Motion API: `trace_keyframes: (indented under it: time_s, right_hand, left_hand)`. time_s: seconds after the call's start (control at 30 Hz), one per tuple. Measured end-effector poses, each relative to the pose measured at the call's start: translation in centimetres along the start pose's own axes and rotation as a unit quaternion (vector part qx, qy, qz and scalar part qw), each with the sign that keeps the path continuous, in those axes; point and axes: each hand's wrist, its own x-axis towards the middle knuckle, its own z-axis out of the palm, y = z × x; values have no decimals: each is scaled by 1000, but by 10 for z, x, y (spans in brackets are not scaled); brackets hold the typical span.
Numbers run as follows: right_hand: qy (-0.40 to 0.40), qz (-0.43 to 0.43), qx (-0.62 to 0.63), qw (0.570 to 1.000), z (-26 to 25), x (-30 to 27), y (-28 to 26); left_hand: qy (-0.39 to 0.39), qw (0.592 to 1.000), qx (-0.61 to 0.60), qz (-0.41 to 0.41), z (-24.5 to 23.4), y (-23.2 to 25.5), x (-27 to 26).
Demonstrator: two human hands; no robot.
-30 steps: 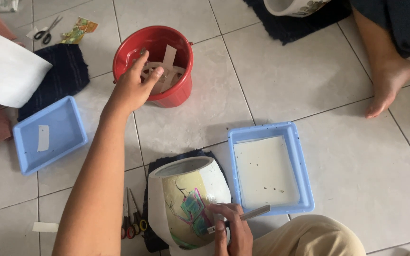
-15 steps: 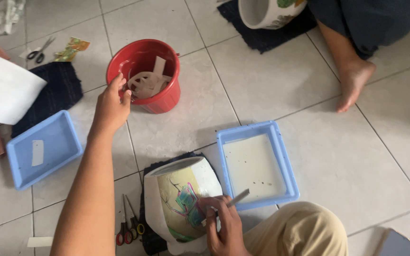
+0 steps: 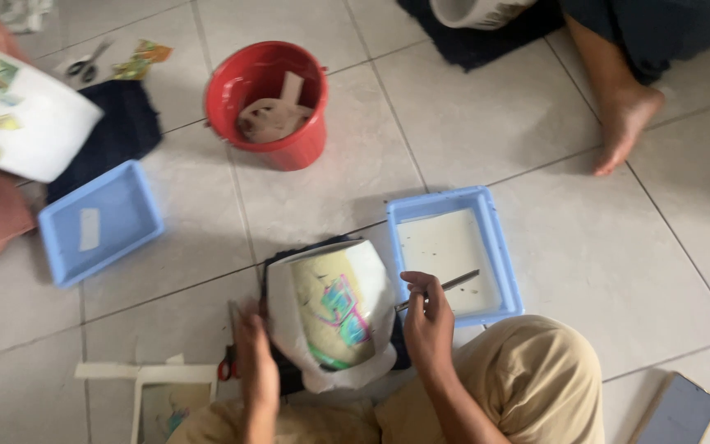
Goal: The person is cutting out printed images from paper sheets using a craft knife and scissors, likely for a decoupage project on a ceramic pot.
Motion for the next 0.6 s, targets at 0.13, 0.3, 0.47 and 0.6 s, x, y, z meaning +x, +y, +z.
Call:
trace_keyframes:
  time_s: [0.13,0.3,0.47,0.6]
  right_hand:
    - [-41,-95,3,995,11,-12,12]
    - [-83,-98,88,988,5,-17,8]
    - [-61,-85,146,984,1,-10,40]
    - [-78,-87,86,989,-2,-18,40]
  left_hand:
    - [-80,956,-220,-177,1,-56,-23]
    - [73,963,-253,-63,-4,-59,-7]
    - [148,924,-353,3,-16,-68,-16]
    - [134,851,-507,13,-24,-54,-27]
